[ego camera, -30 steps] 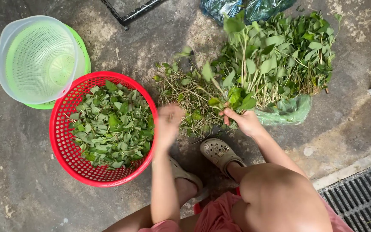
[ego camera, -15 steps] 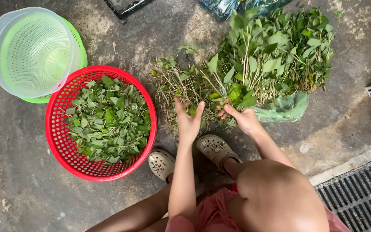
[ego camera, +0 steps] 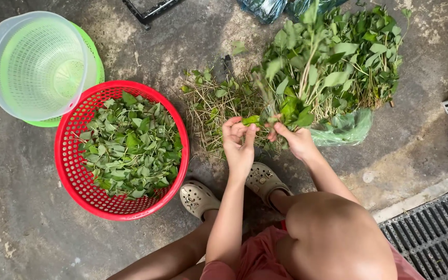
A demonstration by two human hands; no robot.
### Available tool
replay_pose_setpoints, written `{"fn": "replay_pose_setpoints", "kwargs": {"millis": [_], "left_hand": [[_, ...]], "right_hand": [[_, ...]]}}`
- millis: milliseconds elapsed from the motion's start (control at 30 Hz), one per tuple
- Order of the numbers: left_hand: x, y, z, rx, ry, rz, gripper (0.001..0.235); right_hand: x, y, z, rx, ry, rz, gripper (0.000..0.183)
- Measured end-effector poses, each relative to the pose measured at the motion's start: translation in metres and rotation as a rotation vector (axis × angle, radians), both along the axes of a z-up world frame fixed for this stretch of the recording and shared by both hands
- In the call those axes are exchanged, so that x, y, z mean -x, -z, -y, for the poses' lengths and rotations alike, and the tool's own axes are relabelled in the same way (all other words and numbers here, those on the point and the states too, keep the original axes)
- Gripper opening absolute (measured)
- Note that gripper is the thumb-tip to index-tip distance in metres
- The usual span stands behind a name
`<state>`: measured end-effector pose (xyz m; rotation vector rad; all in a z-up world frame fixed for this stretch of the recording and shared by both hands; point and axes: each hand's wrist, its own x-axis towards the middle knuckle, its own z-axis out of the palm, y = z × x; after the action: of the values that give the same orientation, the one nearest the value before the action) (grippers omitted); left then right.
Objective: The person plucks leaves from leafy stems by hand, places the leaves into a red basket, and gathers the remaining stems into a bundle.
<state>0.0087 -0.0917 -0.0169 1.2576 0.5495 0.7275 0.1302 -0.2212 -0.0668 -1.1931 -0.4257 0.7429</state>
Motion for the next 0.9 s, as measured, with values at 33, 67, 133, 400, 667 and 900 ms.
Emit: {"fn": "replay_pose_setpoints", "kwargs": {"millis": [33, 67, 133, 400, 667, 900], "left_hand": [[0.001, -0.002, -0.001, 0.014, 0.002, 0.012, 0.038], [0.002, -0.004, -0.002, 0.027, 0.006, 0.024, 0.039], [0.003, -0.008, -0.003, 0.01, 0.011, 0.016, 0.038], [0.005, -0.01, -0.002, -0.344, 0.085, -0.175, 0.034], [-0.005, 0.021, -0.021, -0.439, 0.384, -0.196, 0.04], [0.012, 0.042, -0.052, -0.092, 0.583, -0.328, 0.034]], "right_hand": [[-0.002, -0.001, 0.001, -0.006, 0.009, -0.006, 0.026], [-0.005, -0.002, 0.002, -0.012, 0.02, -0.013, 0.027], [-0.005, -0.002, 0.002, -0.011, 0.026, -0.01, 0.029], [0.0, -0.004, -0.004, -0.004, -0.048, -0.031, 0.023], [-0.006, 0.002, -0.004, 0.01, 0.054, -0.022, 0.013], [-0.024, -0.003, 0.006, 0.114, 0.198, -0.092, 0.017]]}}
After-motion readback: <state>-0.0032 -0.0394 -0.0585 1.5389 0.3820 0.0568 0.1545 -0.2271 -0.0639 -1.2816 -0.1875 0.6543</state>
